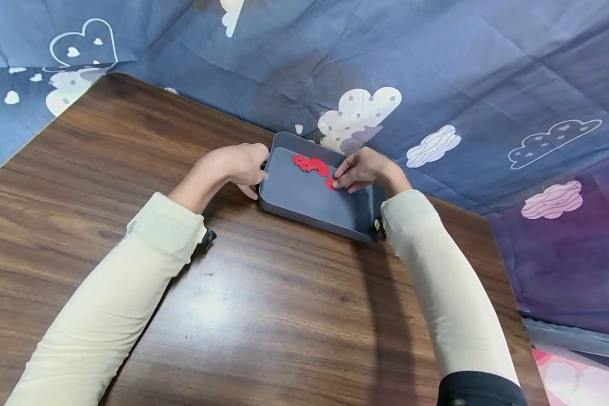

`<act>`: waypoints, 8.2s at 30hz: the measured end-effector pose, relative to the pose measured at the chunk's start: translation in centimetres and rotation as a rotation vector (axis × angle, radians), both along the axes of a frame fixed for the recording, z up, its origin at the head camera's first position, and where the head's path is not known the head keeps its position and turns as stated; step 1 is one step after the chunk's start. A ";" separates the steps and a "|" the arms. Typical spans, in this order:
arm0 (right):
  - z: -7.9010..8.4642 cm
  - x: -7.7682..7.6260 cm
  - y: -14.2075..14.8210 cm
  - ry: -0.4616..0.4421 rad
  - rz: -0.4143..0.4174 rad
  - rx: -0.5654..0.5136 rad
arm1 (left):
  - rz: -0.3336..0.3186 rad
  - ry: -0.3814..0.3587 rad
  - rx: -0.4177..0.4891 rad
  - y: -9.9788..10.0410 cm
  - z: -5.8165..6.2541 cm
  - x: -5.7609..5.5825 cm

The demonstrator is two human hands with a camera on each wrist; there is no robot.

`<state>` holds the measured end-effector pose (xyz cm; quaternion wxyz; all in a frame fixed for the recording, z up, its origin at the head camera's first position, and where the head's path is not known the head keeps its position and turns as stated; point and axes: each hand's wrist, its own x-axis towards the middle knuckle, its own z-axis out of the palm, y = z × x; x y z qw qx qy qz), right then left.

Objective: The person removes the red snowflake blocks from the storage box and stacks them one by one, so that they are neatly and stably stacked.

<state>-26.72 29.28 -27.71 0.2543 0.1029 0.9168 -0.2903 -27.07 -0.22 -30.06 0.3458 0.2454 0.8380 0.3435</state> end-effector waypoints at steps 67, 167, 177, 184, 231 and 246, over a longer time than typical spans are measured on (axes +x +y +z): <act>3.9 5.1 12.5 -0.048 -0.183 -0.091 | -0.001 -0.002 -0.003 0.0 0.2 0.2; -1.2 -1.8 1.0 -0.074 0.053 0.037 | 0.000 0.022 -0.033 0.5 -0.3 -0.2; -1.0 -1.6 0.1 0.144 0.144 0.252 | 0.005 0.015 -0.034 0.5 -0.1 -0.2; -1.0 -1.7 -1.0 0.213 0.166 0.309 | 0.007 0.015 -0.035 0.4 -0.2 -0.2; 0.4 -0.6 1.9 -0.034 -0.038 -0.278 | 0.021 -0.001 -0.028 0.3 0.1 0.2; 2.2 1.2 6.4 -0.025 -0.029 -0.164 | 0.028 -0.015 -0.024 0.3 0.2 0.2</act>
